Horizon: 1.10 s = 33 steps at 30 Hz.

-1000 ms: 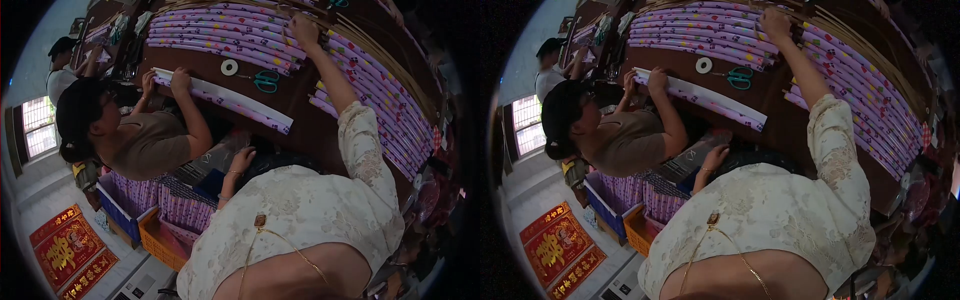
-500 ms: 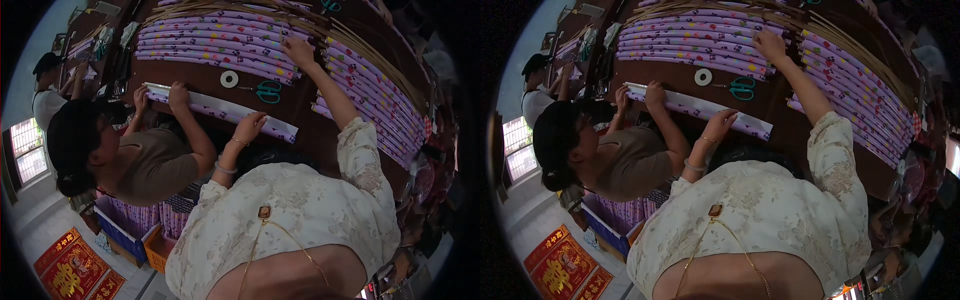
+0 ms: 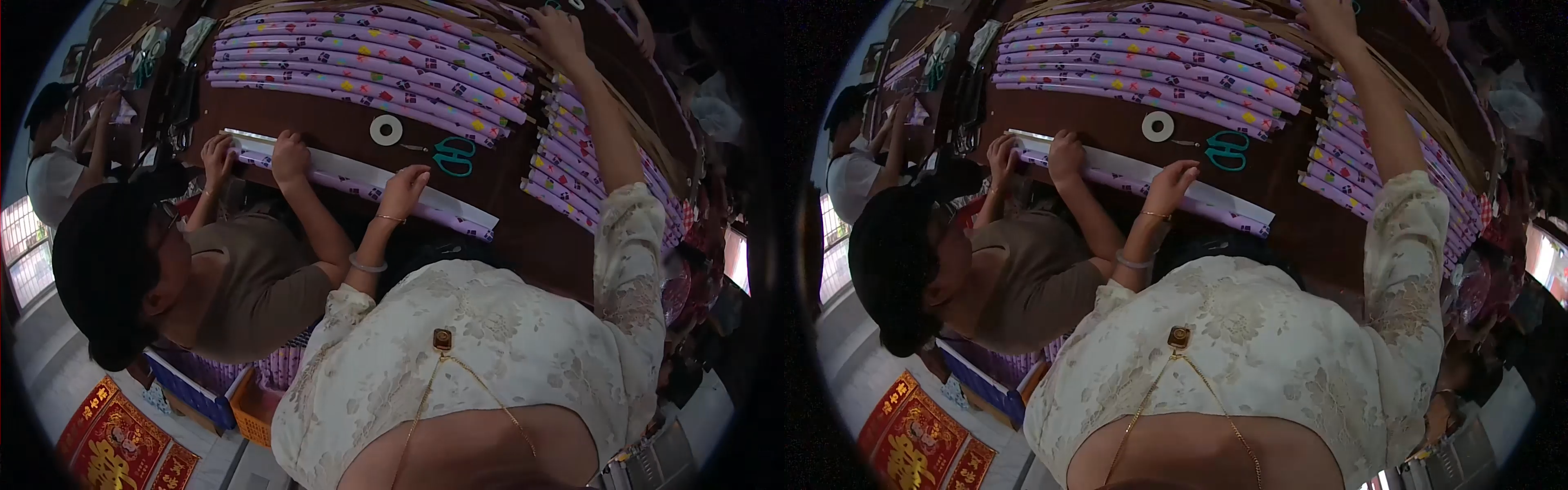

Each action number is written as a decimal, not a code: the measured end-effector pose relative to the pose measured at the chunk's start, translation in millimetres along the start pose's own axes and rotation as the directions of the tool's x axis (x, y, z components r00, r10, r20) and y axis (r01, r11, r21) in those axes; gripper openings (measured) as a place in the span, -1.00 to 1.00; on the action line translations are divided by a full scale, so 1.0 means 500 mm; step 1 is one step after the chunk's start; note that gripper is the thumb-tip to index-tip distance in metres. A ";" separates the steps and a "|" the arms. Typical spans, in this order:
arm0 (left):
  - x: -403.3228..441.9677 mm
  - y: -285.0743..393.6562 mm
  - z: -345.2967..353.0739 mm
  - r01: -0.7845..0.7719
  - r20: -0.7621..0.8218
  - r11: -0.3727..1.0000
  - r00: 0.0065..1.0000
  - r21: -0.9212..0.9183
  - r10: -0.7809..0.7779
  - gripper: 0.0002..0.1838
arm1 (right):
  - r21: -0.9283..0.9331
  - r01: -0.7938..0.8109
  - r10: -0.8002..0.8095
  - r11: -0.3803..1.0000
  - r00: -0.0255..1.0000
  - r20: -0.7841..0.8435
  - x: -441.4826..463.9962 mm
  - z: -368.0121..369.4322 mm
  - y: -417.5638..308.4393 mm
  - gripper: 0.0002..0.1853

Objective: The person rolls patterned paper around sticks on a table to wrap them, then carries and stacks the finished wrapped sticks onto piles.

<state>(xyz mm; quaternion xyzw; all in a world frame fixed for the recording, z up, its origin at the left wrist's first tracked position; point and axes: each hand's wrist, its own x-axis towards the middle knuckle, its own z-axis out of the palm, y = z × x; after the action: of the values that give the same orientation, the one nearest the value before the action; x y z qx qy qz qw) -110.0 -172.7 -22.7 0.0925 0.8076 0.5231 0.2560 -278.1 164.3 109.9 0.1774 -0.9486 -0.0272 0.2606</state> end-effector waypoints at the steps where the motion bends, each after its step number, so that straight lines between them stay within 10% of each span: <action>1: 0.007 0.003 -0.002 0.009 0.000 1.000 1.000 -0.003 -0.009 -0.71 | -0.149 0.080 -0.092 0.986 0.993 -0.077 -0.009 -0.004 -0.004 -0.80; 4: 0.030 0.017 -0.003 0.091 -0.007 0.974 0.995 -0.205 -0.095 -0.72 | 0.166 -0.334 0.308 0.928 0.937 0.166 -0.120 -0.001 -0.102 -0.80; 8: 0.085 0.010 0.004 0.098 -0.124 0.896 0.978 -0.433 -0.167 -0.72 | 0.246 -0.840 0.575 0.484 0.517 0.634 -0.285 -0.009 -0.249 -0.69; 16: 0.162 0.022 0.025 0.064 -0.191 0.737 0.947 -0.673 -0.257 -0.68 | 0.326 -0.907 0.656 -0.265 0.078 0.751 -0.324 0.059 -0.300 -0.52; 19: 0.173 0.025 0.032 0.062 -0.178 0.641 0.936 -0.765 -0.303 -0.66 | 0.454 -0.881 0.673 -0.134 0.255 0.694 -0.337 0.079 -0.305 -0.54; 23: 0.180 0.031 0.031 0.058 -0.193 0.633 0.928 -0.772 -0.319 -0.65 | 0.386 -0.879 0.592 -0.278 0.160 0.790 -0.341 0.056 -0.315 -0.59; 33: 0.163 0.039 0.013 0.021 -0.131 0.523 0.959 -0.852 -0.252 -0.65 | 0.787 -0.596 0.753 -0.159 0.442 0.487 -0.375 0.029 -0.389 -0.84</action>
<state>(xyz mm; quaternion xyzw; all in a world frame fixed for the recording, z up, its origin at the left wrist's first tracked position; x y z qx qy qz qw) -178.5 -124.7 -33.2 -0.1699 0.4840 0.8322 0.2105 -72.2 47.4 -21.6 -0.2360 -0.7007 0.6560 0.1516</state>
